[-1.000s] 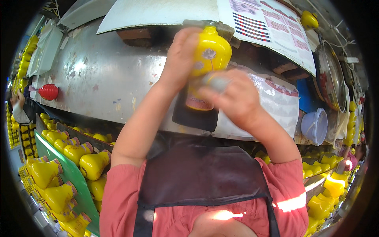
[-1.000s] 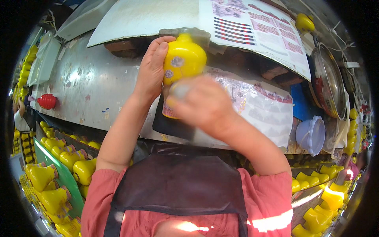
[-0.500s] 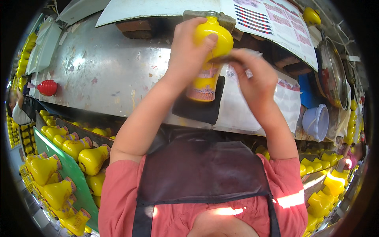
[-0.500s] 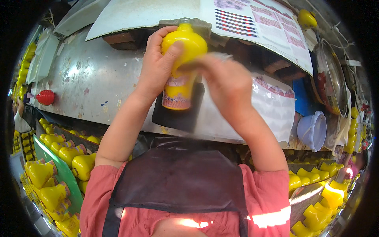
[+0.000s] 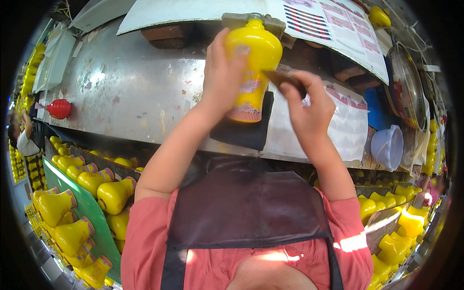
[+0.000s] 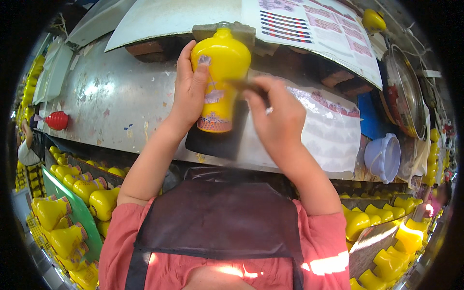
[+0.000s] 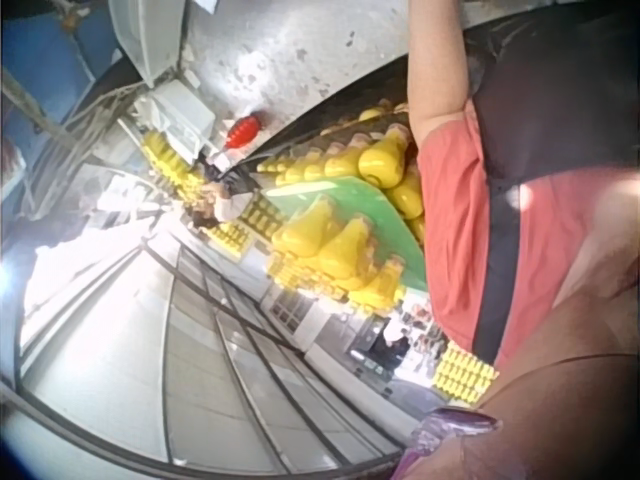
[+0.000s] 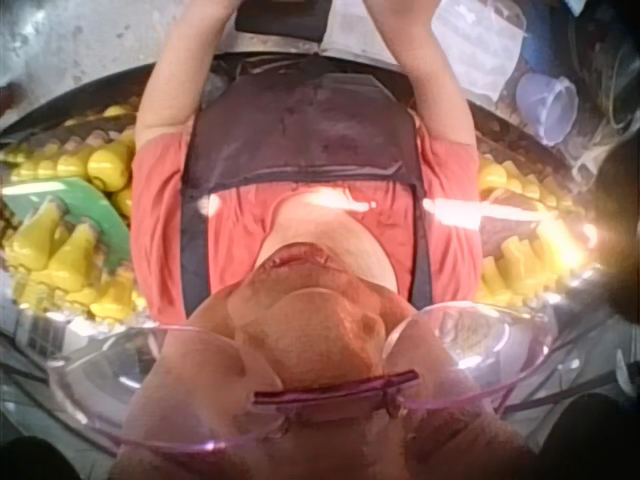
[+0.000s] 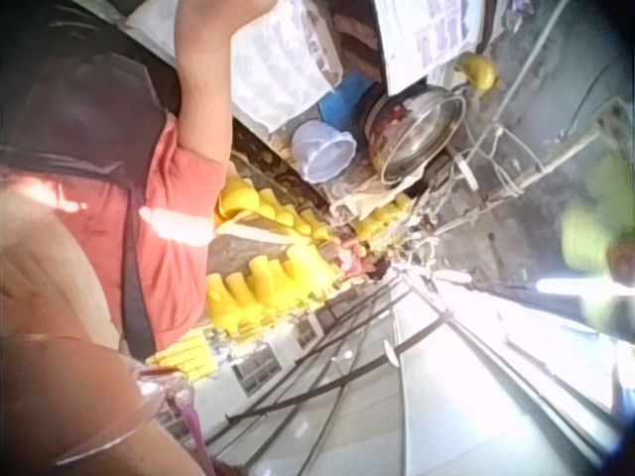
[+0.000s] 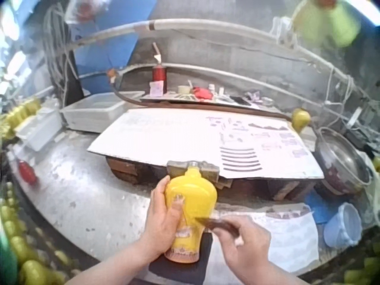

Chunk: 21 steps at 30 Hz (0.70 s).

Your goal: The person applies a label to a yellow ceramic vase, smooths it, and then removes the plastic cap from the vase's neck. The person repeats this process with a second vase.

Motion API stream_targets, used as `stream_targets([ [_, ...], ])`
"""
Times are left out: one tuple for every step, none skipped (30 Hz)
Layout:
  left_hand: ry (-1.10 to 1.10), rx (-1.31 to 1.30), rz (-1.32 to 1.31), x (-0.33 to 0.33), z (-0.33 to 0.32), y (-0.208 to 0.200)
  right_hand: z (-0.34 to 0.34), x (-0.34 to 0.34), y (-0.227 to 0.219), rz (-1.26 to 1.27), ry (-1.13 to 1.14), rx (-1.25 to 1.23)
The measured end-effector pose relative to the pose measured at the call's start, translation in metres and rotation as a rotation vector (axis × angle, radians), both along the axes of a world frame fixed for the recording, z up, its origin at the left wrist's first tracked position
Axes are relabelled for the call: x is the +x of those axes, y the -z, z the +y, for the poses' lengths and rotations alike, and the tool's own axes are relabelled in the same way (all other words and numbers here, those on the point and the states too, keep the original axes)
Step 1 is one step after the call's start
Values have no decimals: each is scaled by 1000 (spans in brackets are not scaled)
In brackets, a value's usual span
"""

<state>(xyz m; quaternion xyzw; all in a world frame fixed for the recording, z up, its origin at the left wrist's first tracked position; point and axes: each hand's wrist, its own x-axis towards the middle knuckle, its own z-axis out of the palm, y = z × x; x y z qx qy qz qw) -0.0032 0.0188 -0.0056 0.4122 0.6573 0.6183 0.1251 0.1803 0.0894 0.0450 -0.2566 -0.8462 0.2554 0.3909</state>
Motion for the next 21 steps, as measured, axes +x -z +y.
stream_targets([
  [-5, -34, 34, 1, -3, 1, -7, 3, -2, -24, -80, 20],
  [-9, -67, 69, 1, -6, 2, -10, 4, -3, -8, -257, 105],
  [-11, -99, 105, 1, -8, 4, -19, 8, -4, -151, -249, 162],
  [16, -90, 169, 2, -11, 5, -15, 7, -4, -187, -178, 137],
  [41, -79, 233, 2, -15, 6, -17, 8, -3, -196, -144, 137],
  [62, -66, 285, 5, -19, 8, -14, 10, -4, -206, -74, 136],
  [51, -116, 256, 7, -23, 8, -7, 9, -4, -216, 17, 121],
  [34, -162, 218, 10, -28, 8, -11, 11, -4, -200, 38, 121],
  [20, -199, 175, 13, -33, 8, -7, 12, -5, -193, -112, 200],
  [42, -229, 175, 14, -38, 7, -7, 11, -4, -195, -193, 235],
  [68, -250, 172, 15, -43, 6, -9, 13, -5, -179, -308, 285],
  [91, -277, 161, 16, -48, 5, -5, 11, -5, -186, -334, 268],
  [117, -273, 147, 17, -53, 4, -8, 12, -4, -200, -202, 215],
  [137, -275, 125, 19, -58, 3, -6, 12, -3, -200, -150, 192],
  [158, -256, 107, 20, -62, 4, -5, 11, -2, -208, -65, 142],
  [164, -289, 130, 21, -65, 4, -8, 12, -1, -191, -51, 143],
  [172, -305, 156, 23, -69, 5, -5, 11, 1, -161, -178, 188],
  [181, -301, 189, 23, -71, 7, -7, 9, 4, -149, -245, 182],
  [192, -313, 192, 23, -73, 8, -6, 9, 7, -102, -341, 198],
  [202, -304, 200, 22, -74, 10, -3, 5, 10, -75, -351, 164],
  [209, -293, 208, 21, -75, 12, -2, 4, 13, -111, -242, 102],
])
